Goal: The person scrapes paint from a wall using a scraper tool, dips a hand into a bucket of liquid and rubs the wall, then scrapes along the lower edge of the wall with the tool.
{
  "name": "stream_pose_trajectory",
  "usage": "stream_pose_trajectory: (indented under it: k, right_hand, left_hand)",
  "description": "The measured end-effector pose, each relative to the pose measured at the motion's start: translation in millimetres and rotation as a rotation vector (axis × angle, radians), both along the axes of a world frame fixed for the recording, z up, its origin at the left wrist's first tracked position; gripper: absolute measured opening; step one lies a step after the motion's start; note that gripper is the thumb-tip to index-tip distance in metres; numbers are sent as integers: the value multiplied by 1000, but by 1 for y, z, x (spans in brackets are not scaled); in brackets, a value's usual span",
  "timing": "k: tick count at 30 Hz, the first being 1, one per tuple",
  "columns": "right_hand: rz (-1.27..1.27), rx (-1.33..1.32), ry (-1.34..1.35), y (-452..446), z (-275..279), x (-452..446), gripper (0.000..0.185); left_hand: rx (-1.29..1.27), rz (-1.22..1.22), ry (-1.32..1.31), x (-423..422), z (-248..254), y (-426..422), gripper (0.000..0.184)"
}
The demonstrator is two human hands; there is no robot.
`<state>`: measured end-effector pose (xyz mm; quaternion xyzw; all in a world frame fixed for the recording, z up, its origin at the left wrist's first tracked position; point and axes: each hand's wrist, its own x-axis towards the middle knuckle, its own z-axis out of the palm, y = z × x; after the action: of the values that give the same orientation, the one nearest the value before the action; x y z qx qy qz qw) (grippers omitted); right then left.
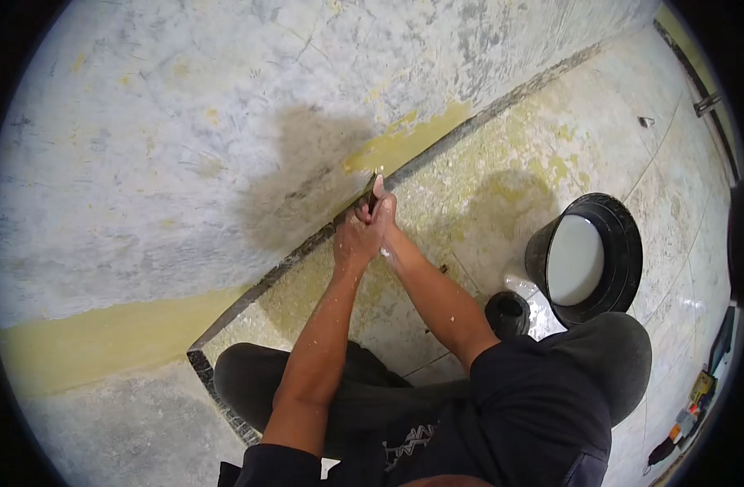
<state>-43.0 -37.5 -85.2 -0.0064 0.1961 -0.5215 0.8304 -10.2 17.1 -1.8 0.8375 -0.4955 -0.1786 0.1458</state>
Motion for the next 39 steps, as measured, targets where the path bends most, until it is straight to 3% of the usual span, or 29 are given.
stream_pose_trajectory:
  k: [3,4,9,12,16,19,21,24,31,33,36,39]
  right_hand:
    - [-15,242,-79,4,19,12,51]
    - [48,239,-9,12,14,20,44]
    - [77,160,-12,29,6,41,42]
    - [39,186,-5,19,14,28,46]
    - [-28,206,-93,-4,12,4,49]
    - [-29,198,-37,-4,11,1,50]
    - [-29,182,-9,-7,14,1,51]
    - [85,215,77,15,16,16,52]
    - [132,228,120,20,20,19,48]
    - [9,242,38,7,24,9,47]
    - [-64,270,85,-13,33,-6,47]
    - [-33,117,70,-9,37,-15,48]
  left_hand:
    - [68,-28,131,17,4,6,65]
    - [69,-31,126,22,7,7,65]
    - [156,50,152,24,31,25,70]
    - [28,-65,49,25,12,17,68]
    - [52,-103,70,10,11,-10,72]
    - [262,-65,93,-1,19,-12,74]
    - [20,-140,-31,6,3,-7,75]
    - [51,-21,152,17,5,13,73]
    - [94,68,224,19,10,20,66]
    - [-33,-124,74,20,0,6,66]
    - [109,-42,100,-6,30,-14,66]
    - [-14,-110,109,-2,8,-13,64]
